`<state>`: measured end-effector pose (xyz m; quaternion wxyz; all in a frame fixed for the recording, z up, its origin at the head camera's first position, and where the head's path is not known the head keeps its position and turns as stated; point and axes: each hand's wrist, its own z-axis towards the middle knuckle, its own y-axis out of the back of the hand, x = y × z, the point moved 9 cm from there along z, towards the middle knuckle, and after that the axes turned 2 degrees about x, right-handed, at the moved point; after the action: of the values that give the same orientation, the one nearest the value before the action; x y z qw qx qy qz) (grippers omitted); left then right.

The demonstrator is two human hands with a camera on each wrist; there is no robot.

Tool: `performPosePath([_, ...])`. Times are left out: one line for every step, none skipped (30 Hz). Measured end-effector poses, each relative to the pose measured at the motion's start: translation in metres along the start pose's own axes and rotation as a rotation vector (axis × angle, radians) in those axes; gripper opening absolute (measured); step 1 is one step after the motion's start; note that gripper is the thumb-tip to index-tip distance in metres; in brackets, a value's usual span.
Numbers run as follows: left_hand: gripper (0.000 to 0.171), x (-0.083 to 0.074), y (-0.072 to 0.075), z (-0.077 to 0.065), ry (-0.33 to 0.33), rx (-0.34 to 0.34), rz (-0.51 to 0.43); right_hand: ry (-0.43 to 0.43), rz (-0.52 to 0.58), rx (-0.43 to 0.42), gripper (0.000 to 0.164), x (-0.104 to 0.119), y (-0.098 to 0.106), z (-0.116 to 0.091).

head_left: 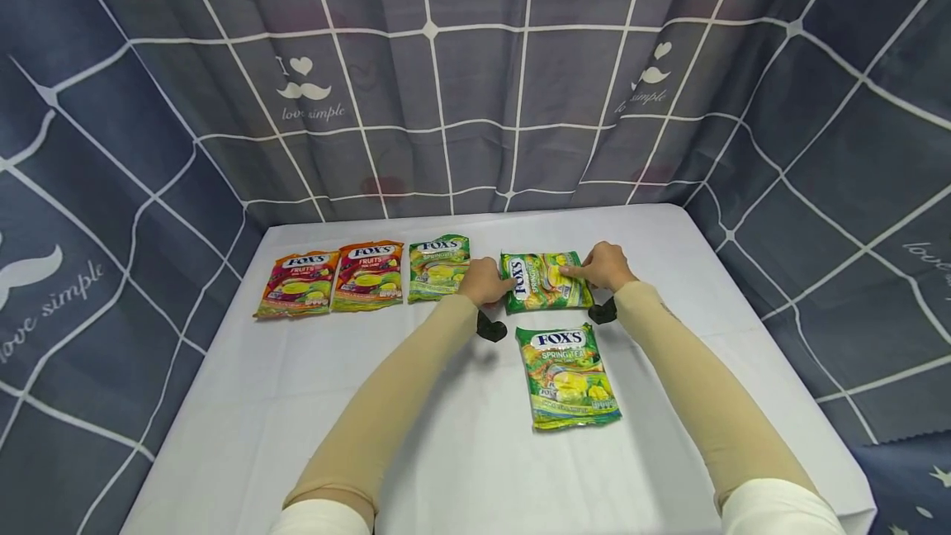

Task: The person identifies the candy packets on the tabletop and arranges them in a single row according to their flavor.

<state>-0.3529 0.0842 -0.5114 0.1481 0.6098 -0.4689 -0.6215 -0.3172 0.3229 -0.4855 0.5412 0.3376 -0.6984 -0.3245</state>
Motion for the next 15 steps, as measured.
performPosePath([0.047,-0.001,-0.001,-0.001,0.002,0.007,-0.012,0.002,-0.002,0.004,0.053,-0.001,-0.001,0.001])
performPosePath([0.047,0.001,-0.004,0.002,-0.011,-0.012,-0.010,0.002,-0.001,0.008,0.052,-0.002,-0.002,0.001])
performPosePath([0.046,0.001,-0.005,0.002,-0.016,-0.026,-0.012,0.001,-0.003,0.012,0.051,-0.004,-0.003,0.002])
performPosePath([0.045,-0.003,-0.002,-0.003,-0.010,-0.022,-0.024,-0.004,0.000,0.016,0.051,-0.006,-0.004,0.003])
performPosePath([0.043,-0.007,0.000,-0.008,-0.003,-0.017,-0.037,-0.008,0.004,0.020,0.050,-0.007,-0.006,0.004])
performPosePath([0.040,-0.008,0.000,-0.009,-0.002,-0.029,-0.031,-0.011,0.009,0.024,0.050,-0.009,-0.007,0.004])
performPosePath([0.037,-0.009,0.001,-0.010,-0.002,-0.042,-0.023,-0.014,0.014,0.027,0.050,-0.010,-0.008,0.005])
performPosePath([0.034,-0.009,0.001,-0.011,0.000,-0.053,-0.014,-0.021,0.022,0.027,0.049,-0.011,-0.008,0.005])
performPosePath([0.031,-0.012,0.003,-0.015,0.013,-0.045,-0.017,-0.025,0.029,0.026,0.049,-0.012,-0.009,0.005])
performPosePath([0.030,-0.014,0.003,-0.016,0.021,-0.042,-0.016,-0.027,0.037,0.026,0.048,-0.012,-0.009,0.005])
performPosePath([0.029,-0.014,0.003,-0.017,0.026,-0.047,-0.007,-0.024,0.042,0.026,0.047,-0.012,-0.009,0.005])
performPosePath([0.029,-0.014,0.002,-0.017,0.031,-0.050,0.001,-0.022,0.047,0.027,0.046,-0.012,-0.010,0.005])
performPosePath([0.029,-0.014,0.002,-0.016,0.038,-0.051,0.005,-0.019,0.050,0.030,0.046,-0.012,-0.010,0.006])
performPosePath([0.029,-0.014,0.001,-0.016,0.044,-0.051,0.007,-0.017,0.053,0.032,0.045,-0.012,-0.010,0.006])
performPosePath([0.029,-0.013,0.000,-0.015,0.051,-0.051,0.004,-0.015,0.058,0.035,0.044,-0.011,-0.010,0.006])
